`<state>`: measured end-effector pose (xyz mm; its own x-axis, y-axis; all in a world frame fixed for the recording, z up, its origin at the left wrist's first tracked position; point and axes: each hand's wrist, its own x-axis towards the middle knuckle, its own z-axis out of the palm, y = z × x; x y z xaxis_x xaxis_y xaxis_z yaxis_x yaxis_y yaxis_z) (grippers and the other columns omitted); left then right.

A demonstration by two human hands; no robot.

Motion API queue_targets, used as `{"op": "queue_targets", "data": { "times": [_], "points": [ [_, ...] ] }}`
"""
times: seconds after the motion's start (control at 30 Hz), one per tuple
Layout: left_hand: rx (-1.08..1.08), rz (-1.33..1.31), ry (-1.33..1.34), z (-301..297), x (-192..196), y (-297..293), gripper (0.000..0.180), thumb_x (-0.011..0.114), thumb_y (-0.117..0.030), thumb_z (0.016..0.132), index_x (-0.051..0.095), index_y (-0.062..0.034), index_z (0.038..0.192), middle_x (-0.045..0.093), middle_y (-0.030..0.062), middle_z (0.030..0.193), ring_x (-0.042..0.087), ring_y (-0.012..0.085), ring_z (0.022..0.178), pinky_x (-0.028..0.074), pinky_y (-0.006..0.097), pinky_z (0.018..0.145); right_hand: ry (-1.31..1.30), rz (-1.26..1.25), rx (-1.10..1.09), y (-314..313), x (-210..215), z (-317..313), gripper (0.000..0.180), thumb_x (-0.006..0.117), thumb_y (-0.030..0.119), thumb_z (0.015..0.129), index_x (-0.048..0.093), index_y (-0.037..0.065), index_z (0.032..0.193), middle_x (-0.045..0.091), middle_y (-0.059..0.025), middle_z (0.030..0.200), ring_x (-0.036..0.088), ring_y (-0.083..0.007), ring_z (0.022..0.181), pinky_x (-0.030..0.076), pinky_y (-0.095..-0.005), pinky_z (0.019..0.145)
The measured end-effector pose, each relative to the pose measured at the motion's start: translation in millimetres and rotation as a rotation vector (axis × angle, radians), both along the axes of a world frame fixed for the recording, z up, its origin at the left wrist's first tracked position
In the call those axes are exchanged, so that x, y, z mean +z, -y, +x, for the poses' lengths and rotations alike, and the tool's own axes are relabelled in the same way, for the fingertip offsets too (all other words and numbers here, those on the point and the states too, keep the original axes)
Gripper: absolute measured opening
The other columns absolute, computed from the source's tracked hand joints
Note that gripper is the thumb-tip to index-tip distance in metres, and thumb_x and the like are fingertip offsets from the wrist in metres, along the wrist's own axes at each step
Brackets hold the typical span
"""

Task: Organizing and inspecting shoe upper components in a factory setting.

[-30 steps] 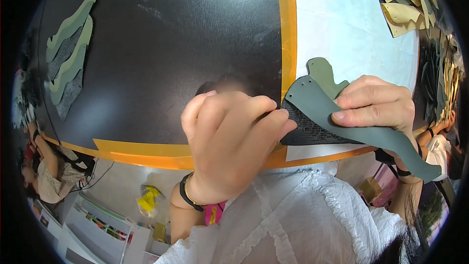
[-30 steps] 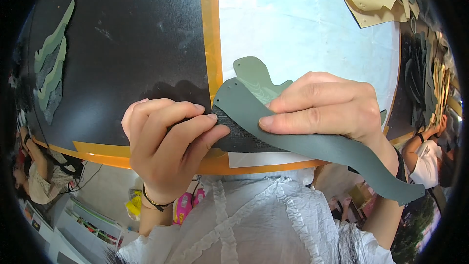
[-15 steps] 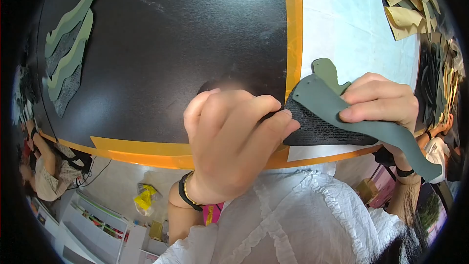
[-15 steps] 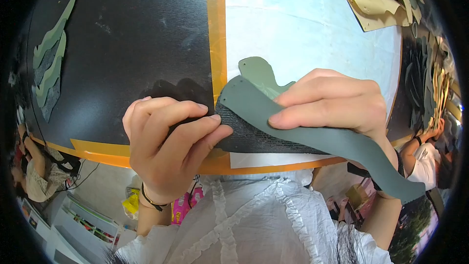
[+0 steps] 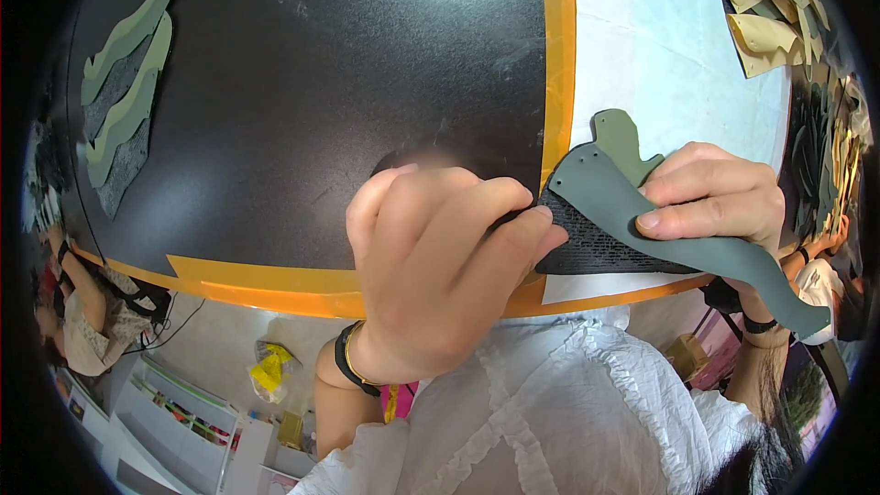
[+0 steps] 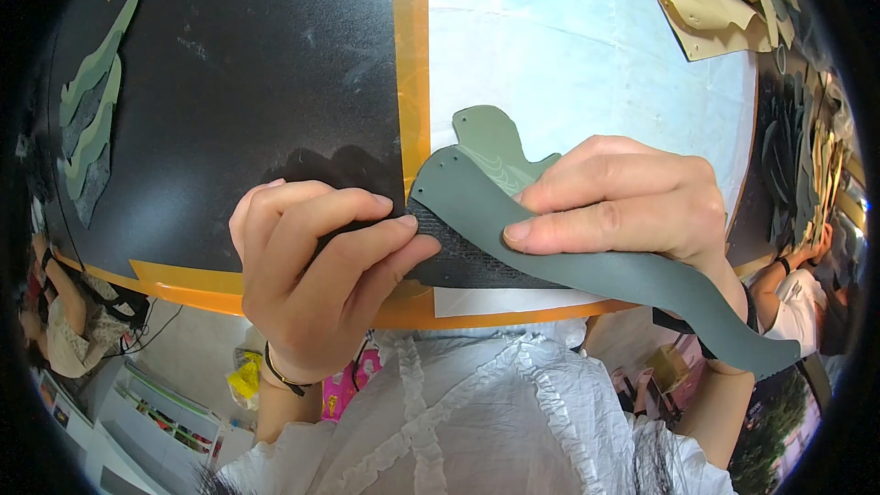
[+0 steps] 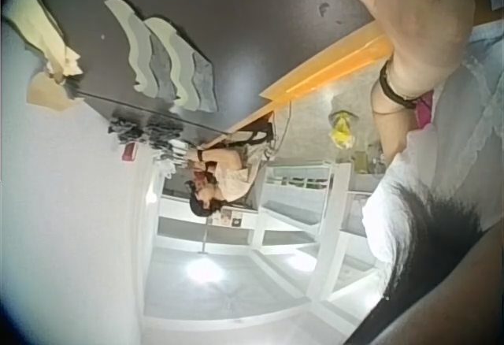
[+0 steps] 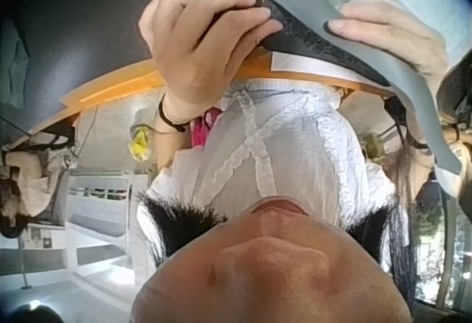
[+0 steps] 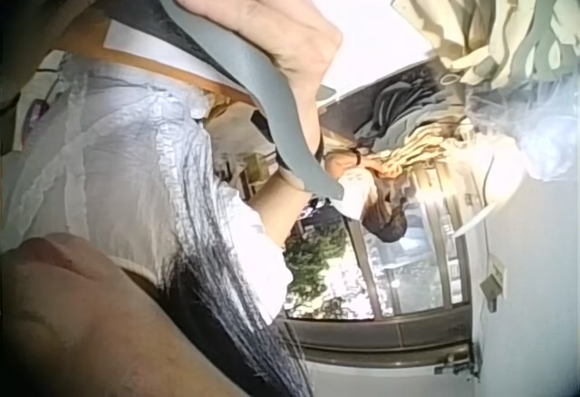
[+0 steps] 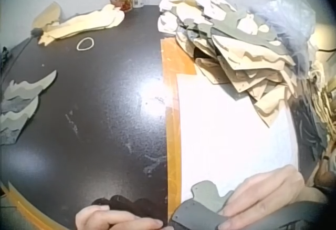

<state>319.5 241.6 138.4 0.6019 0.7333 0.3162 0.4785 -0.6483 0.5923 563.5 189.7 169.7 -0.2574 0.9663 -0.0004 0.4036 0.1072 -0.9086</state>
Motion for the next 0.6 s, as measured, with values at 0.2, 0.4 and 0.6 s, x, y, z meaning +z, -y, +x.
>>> {"op": "queue_targets", "data": {
  "times": [0.2,0.4,0.6],
  "points": [
    [0.007,-0.009,-0.023,-1.0,0.6,0.8,0.025,0.085,-0.024,0.062,0.073,-0.0136,0.080,0.066,-0.0031,0.091,0.059,0.0159,0.085,0.040,0.039,0.085,0.002,-0.002,-0.001,0.1,-3.6,-0.5,0.024,0.071,0.025,0.082,0.075,0.002,0.089,0.071,-0.0153,0.086,0.066,-0.0260,0.076,0.051,-0.0334,0.068],
    [-0.003,-0.007,-0.016,-0.9,0.8,0.4,0.025,0.085,-0.024,0.062,0.073,-0.0134,0.081,0.065,-0.0029,0.091,0.059,0.0162,0.085,0.040,0.039,0.084,0.043,-0.001,-0.008,0.5,-2.6,-1.9,0.026,0.072,0.026,0.081,0.076,0.003,0.091,0.071,-0.0141,0.085,0.066,-0.0250,0.076,0.051,-0.0330,0.068],
    [-0.006,-0.022,-0.002,-1.5,0.6,0.7,0.026,0.085,-0.023,0.062,0.072,-0.0132,0.082,0.065,-0.0026,0.090,0.059,0.0171,0.085,0.040,0.038,0.083,0.052,-0.024,-0.005,-0.3,-0.9,-2.5,0.028,0.072,0.029,0.080,0.076,0.003,0.090,0.071,-0.0129,0.085,0.066,-0.0244,0.077,0.051,-0.0330,0.069]
  ]
}}
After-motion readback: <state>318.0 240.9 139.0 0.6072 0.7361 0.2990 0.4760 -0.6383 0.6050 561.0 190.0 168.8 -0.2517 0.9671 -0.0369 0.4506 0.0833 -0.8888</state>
